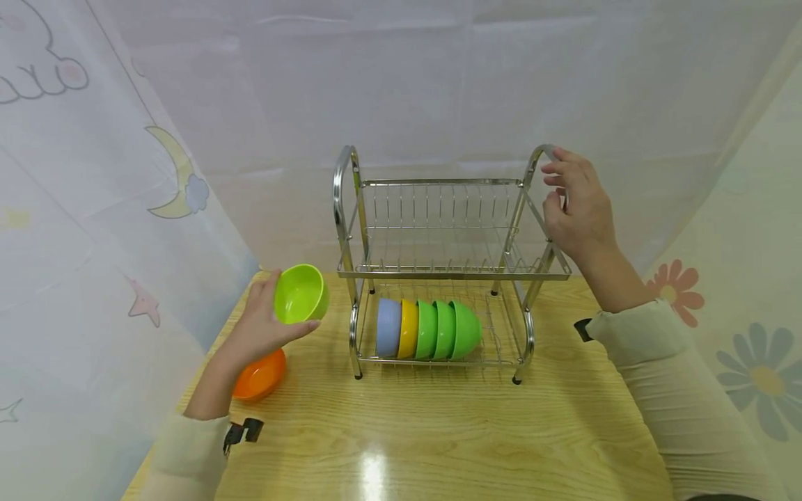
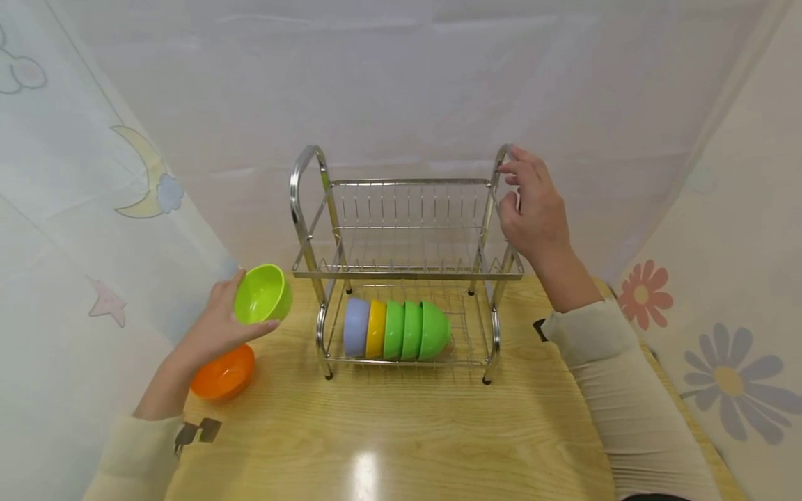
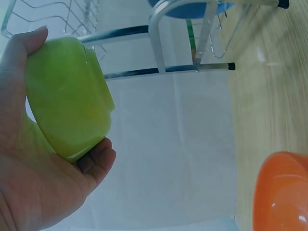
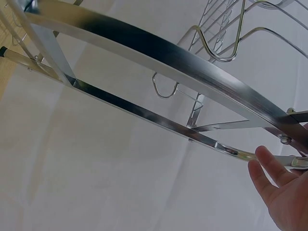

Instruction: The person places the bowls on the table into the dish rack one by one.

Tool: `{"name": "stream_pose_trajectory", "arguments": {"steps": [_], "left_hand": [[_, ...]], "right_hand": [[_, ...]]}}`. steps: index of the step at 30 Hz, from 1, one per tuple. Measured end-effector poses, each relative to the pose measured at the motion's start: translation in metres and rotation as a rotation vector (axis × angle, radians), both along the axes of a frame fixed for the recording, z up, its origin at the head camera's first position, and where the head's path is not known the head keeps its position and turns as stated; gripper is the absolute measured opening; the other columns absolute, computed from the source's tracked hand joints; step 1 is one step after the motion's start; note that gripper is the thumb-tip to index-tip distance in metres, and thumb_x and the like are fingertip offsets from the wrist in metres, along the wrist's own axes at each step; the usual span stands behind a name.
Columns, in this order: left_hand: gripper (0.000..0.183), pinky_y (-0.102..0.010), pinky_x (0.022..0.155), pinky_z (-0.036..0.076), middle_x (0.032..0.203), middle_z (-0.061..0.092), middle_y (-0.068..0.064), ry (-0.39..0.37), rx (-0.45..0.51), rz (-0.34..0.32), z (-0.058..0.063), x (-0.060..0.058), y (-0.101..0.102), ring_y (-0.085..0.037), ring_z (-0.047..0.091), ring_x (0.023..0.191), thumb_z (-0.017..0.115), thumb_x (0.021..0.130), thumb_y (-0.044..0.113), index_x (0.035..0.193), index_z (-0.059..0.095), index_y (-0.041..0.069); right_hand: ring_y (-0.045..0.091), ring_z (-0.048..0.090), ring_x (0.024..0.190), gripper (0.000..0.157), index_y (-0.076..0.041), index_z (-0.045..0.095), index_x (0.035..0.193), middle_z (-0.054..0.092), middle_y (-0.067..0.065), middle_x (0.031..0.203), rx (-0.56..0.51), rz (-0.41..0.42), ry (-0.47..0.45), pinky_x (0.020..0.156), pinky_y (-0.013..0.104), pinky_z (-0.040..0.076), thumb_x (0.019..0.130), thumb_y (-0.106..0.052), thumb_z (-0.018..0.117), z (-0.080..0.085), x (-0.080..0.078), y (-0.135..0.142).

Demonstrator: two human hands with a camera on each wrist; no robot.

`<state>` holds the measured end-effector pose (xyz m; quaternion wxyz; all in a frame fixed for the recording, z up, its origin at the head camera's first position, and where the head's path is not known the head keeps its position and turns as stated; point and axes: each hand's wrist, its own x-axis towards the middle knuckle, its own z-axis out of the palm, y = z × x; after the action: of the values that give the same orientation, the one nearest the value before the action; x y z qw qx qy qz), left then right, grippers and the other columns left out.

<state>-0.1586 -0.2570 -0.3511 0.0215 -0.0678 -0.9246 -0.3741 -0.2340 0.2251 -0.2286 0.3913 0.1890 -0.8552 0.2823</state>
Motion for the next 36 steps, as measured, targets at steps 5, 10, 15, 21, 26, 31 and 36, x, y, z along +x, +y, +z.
{"name": "stream_pose_trajectory", "arguments": {"steps": [5, 10, 15, 21, 26, 31, 36], "left_hand": [[0.125, -0.065, 0.095, 0.049, 0.155, 0.022, -0.027, -0.003, 0.011, -0.020, 0.006, 0.010, 0.007, -0.046, 0.046, 0.124, 0.081, 0.079, 0.056, 0.164, 0.002, 0.011], [0.126, -0.061, 0.095, 0.051, 0.156, 0.022, -0.024, 0.003, 0.025, -0.048, 0.010, 0.017, 0.011, -0.043, 0.048, 0.124, 0.083, 0.078, 0.055, 0.164, 0.001, 0.014], [0.126, -0.059, 0.094, 0.052, 0.155, 0.024, -0.022, 0.016, 0.037, -0.064, 0.014, 0.025, 0.017, -0.042, 0.049, 0.123, 0.084, 0.077, 0.054, 0.164, 0.003, 0.014], [0.126, -0.058, 0.094, 0.052, 0.154, 0.025, -0.021, 0.022, 0.042, -0.084, 0.014, 0.030, 0.025, -0.040, 0.048, 0.123, 0.085, 0.076, 0.053, 0.164, 0.006, 0.012], [0.127, -0.054, 0.093, 0.053, 0.153, 0.025, -0.019, 0.014, 0.062, -0.103, 0.016, 0.033, 0.033, -0.039, 0.049, 0.121, 0.087, 0.074, 0.054, 0.164, 0.007, 0.013], [0.128, -0.052, 0.092, 0.053, 0.150, 0.028, -0.016, 0.013, 0.073, -0.123, 0.017, 0.036, 0.041, -0.036, 0.050, 0.120, 0.088, 0.072, 0.053, 0.164, 0.008, 0.015], [0.125, -0.048, 0.089, 0.054, 0.145, 0.032, -0.014, 0.028, 0.069, -0.141, 0.018, 0.039, 0.050, -0.034, 0.053, 0.114, 0.089, 0.071, 0.051, 0.164, 0.013, 0.014]], "right_hand": [[0.035, 0.064, 0.115, 0.037, 0.004, 0.058, 0.127, 0.048, 0.009, 0.152, 0.005, -0.001, 0.000, 0.089, 0.006, 0.038, 0.093, 0.003, 0.044, -0.001, 0.000, 0.001], [0.036, 0.064, 0.115, 0.036, 0.004, 0.058, 0.127, 0.047, 0.010, 0.152, 0.009, -0.001, 0.009, 0.089, 0.005, 0.037, 0.094, 0.002, 0.044, -0.001, -0.001, 0.002], [0.036, 0.064, 0.114, 0.036, 0.004, 0.058, 0.127, 0.048, 0.010, 0.152, 0.021, -0.005, 0.017, 0.089, 0.006, 0.037, 0.094, 0.002, 0.045, -0.001, 0.000, 0.001], [0.035, 0.064, 0.115, 0.036, 0.003, 0.058, 0.128, 0.047, 0.009, 0.153, 0.017, -0.009, 0.002, 0.090, 0.005, 0.036, 0.094, 0.001, 0.044, -0.001, 0.001, 0.001], [0.034, 0.063, 0.117, 0.037, 0.003, 0.058, 0.129, 0.046, 0.008, 0.153, 0.008, -0.015, -0.011, 0.095, 0.020, 0.047, 0.094, 0.002, 0.045, 0.000, 0.002, 0.000], [0.033, 0.062, 0.119, 0.038, 0.002, 0.058, 0.130, 0.045, 0.006, 0.155, -0.005, -0.021, -0.037, 0.097, 0.034, 0.051, 0.094, 0.003, 0.046, 0.001, 0.004, 0.000], [0.030, 0.058, 0.124, 0.039, -0.001, 0.057, 0.134, 0.042, 0.001, 0.157, -0.024, -0.020, -0.083, 0.089, 0.006, 0.036, 0.097, -0.003, 0.045, 0.002, 0.007, 0.001]]}}
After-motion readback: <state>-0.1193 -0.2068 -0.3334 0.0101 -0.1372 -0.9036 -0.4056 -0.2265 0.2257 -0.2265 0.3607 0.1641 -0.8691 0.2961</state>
